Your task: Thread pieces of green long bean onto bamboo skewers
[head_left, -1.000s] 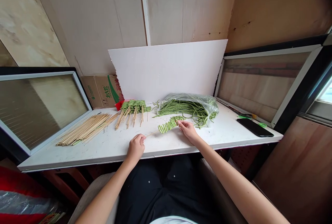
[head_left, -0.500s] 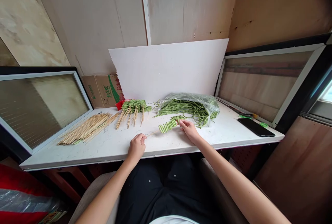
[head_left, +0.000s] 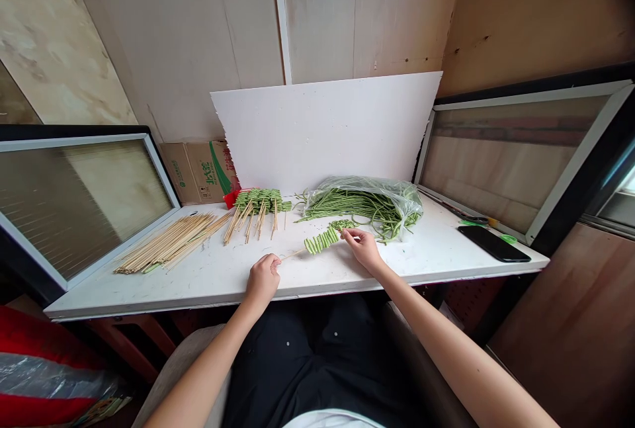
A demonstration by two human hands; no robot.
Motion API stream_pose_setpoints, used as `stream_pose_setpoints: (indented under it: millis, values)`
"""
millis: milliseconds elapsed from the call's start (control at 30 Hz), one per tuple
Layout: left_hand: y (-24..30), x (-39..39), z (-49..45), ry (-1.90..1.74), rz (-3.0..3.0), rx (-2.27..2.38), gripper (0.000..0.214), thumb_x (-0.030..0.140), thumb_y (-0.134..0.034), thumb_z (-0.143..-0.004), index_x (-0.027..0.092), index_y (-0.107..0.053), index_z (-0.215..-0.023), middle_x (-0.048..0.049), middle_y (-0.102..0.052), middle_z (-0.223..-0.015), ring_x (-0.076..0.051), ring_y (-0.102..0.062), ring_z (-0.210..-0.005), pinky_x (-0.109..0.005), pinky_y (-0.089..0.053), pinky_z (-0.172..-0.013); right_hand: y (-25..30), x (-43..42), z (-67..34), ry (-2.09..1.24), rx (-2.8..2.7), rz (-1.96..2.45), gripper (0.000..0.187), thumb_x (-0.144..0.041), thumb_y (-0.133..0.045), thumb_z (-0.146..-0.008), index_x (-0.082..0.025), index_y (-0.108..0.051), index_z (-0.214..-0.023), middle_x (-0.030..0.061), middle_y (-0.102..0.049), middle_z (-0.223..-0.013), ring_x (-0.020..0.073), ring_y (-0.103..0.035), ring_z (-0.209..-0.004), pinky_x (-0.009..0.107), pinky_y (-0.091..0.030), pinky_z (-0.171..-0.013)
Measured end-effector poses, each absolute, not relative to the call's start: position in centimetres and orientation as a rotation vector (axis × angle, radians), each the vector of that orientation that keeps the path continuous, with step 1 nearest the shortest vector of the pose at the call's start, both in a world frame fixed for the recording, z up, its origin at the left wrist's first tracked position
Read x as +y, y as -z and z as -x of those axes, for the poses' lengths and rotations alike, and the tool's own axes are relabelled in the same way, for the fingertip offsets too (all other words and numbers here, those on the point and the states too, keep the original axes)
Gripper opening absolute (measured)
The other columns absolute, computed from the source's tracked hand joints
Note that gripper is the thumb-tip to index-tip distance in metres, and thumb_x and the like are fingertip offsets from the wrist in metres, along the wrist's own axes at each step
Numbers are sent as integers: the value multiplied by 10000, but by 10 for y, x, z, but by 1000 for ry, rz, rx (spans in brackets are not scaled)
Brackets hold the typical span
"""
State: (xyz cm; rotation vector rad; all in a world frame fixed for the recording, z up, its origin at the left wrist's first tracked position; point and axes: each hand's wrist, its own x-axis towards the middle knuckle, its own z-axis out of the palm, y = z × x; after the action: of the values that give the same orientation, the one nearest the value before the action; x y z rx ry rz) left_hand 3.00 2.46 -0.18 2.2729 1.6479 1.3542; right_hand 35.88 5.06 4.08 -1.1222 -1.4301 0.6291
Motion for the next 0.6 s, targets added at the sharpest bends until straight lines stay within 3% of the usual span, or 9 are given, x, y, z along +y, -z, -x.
stream_pose_setpoints:
  millis: [600]
  values:
    - [1,25,-29,-1294,-2279,1653,263,20,-483,-847,217,-656,-828,-52,-744,-850,-211,-693,-811,-284,-478,-723,-43,49,-358,-602,-1452,1105,436,-642,-690,-876,-224,-814,-877,131,-810,-972,341,-724,-922,444,-550,-834]
